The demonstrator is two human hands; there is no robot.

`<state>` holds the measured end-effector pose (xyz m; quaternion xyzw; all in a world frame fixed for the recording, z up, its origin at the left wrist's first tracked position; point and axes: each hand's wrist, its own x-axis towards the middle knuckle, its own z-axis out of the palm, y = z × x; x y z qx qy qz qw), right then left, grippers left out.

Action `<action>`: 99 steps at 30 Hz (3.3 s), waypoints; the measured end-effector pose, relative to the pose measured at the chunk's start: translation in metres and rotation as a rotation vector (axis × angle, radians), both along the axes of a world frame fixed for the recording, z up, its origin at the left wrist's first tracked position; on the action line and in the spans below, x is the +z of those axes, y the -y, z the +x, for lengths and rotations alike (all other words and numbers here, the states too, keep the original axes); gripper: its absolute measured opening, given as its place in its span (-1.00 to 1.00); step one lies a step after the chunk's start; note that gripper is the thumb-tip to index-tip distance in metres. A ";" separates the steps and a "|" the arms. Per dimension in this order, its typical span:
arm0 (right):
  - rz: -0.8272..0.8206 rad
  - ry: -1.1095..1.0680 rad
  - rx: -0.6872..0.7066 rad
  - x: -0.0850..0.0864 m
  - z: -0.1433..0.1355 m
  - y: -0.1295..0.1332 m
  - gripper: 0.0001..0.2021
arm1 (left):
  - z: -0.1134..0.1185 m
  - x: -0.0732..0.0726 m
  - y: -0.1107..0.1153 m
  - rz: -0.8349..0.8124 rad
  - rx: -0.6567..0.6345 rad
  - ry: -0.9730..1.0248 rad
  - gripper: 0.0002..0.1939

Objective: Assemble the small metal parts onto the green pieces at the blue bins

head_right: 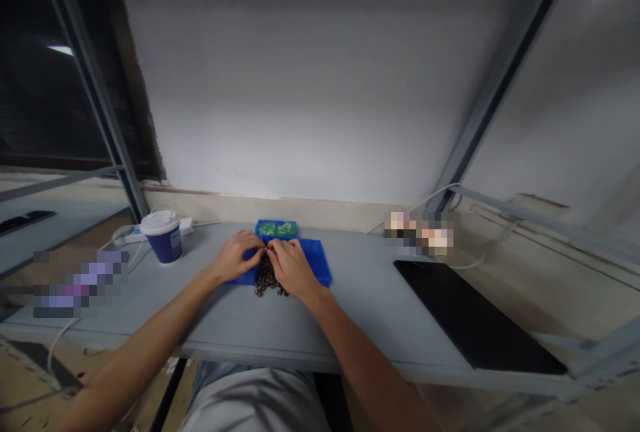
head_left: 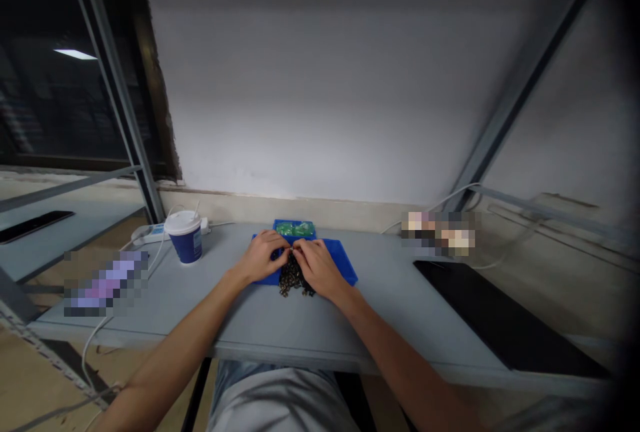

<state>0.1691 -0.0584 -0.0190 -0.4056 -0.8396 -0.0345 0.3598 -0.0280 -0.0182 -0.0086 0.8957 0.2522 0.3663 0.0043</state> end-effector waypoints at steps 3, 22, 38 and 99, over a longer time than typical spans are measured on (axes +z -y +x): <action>-0.002 0.008 0.006 0.001 0.000 0.001 -0.79 | -0.001 0.000 0.000 -0.017 -0.015 -0.004 -0.82; 0.001 0.082 -0.006 -0.001 0.000 -0.001 -0.69 | 0.000 -0.005 -0.003 -0.002 -0.092 -0.030 -0.85; 0.008 0.003 0.010 0.001 -0.001 0.001 -0.79 | 0.000 -0.003 -0.002 0.001 -0.036 -0.024 -0.85; -0.010 -0.038 -0.016 0.002 0.001 0.000 -0.77 | -0.002 -0.001 -0.001 -0.024 -0.059 -0.049 -0.73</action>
